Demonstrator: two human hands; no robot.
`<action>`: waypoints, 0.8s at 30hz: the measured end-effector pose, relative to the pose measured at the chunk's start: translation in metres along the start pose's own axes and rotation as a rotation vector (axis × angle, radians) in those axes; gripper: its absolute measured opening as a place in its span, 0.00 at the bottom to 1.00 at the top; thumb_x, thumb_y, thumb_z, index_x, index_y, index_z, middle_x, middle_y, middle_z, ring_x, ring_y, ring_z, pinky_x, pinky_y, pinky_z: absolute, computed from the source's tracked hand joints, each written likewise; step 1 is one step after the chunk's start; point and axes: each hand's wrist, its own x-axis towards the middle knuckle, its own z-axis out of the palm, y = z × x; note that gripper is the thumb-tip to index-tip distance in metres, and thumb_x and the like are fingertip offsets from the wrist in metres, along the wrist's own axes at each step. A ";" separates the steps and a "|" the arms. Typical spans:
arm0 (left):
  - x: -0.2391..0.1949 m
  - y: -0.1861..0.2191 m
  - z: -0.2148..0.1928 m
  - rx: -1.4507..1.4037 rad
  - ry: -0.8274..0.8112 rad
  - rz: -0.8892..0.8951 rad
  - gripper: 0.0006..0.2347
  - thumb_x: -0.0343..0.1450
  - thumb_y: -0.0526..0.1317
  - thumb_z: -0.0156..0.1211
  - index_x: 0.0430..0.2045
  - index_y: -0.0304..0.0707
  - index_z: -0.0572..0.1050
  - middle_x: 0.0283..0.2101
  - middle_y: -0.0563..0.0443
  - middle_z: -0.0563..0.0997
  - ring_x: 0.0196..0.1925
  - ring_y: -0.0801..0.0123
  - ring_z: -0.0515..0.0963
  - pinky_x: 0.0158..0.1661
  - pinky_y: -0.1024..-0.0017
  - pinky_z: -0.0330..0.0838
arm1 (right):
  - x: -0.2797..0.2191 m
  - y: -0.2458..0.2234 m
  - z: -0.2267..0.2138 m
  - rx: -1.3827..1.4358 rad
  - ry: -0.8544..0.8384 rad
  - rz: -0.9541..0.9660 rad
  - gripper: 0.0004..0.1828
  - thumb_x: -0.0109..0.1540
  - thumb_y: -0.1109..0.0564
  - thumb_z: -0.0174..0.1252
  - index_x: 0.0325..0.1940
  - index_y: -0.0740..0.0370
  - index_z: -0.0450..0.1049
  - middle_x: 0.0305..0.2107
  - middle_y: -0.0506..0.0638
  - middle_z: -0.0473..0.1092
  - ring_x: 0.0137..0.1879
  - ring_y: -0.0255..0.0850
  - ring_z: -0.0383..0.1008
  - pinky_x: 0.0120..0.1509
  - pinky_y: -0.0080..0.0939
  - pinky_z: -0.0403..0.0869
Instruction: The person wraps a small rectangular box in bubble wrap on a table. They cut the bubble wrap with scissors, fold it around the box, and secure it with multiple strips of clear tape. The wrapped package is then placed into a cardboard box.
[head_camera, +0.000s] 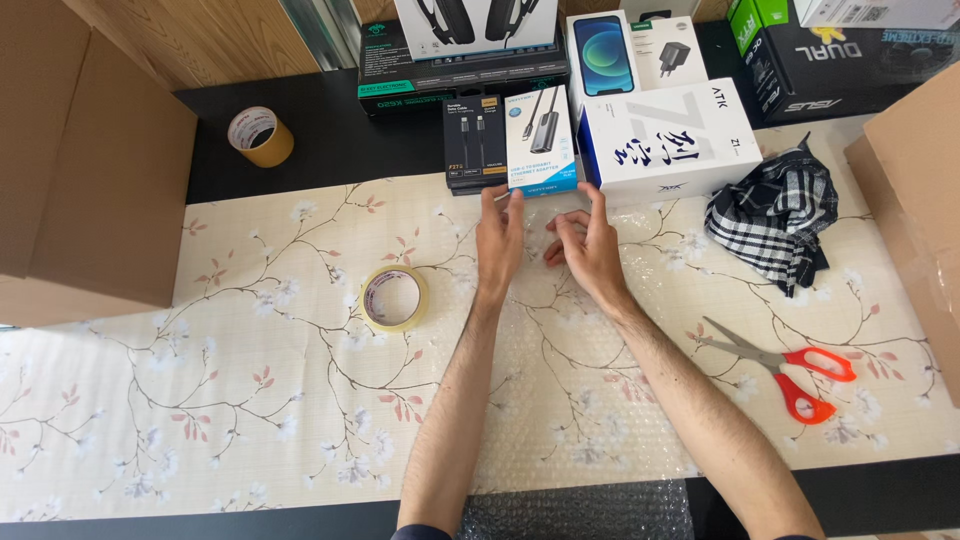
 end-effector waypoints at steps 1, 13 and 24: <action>0.005 -0.006 0.000 -0.001 0.000 0.000 0.17 0.77 0.54 0.49 0.57 0.49 0.69 0.50 0.46 0.84 0.42 0.61 0.84 0.45 0.60 0.76 | 0.000 0.002 -0.001 -0.001 0.000 0.000 0.30 0.70 0.61 0.47 0.75 0.64 0.47 0.41 0.67 0.74 0.27 0.51 0.80 0.28 0.43 0.81; 0.012 -0.013 -0.002 -0.166 0.085 -0.034 0.07 0.76 0.49 0.57 0.38 0.50 0.73 0.35 0.48 0.85 0.32 0.73 0.79 0.36 0.72 0.74 | -0.007 -0.015 0.001 0.059 0.069 -0.016 0.20 0.72 0.59 0.44 0.66 0.63 0.50 0.60 0.74 0.63 0.36 0.58 0.82 0.36 0.48 0.85; -0.001 0.012 -0.005 -0.146 0.118 -0.023 0.06 0.71 0.40 0.57 0.40 0.48 0.70 0.42 0.40 0.85 0.27 0.68 0.81 0.33 0.67 0.75 | -0.001 -0.001 0.003 0.153 0.059 0.038 0.14 0.73 0.60 0.43 0.62 0.66 0.58 0.60 0.74 0.62 0.39 0.61 0.81 0.39 0.53 0.85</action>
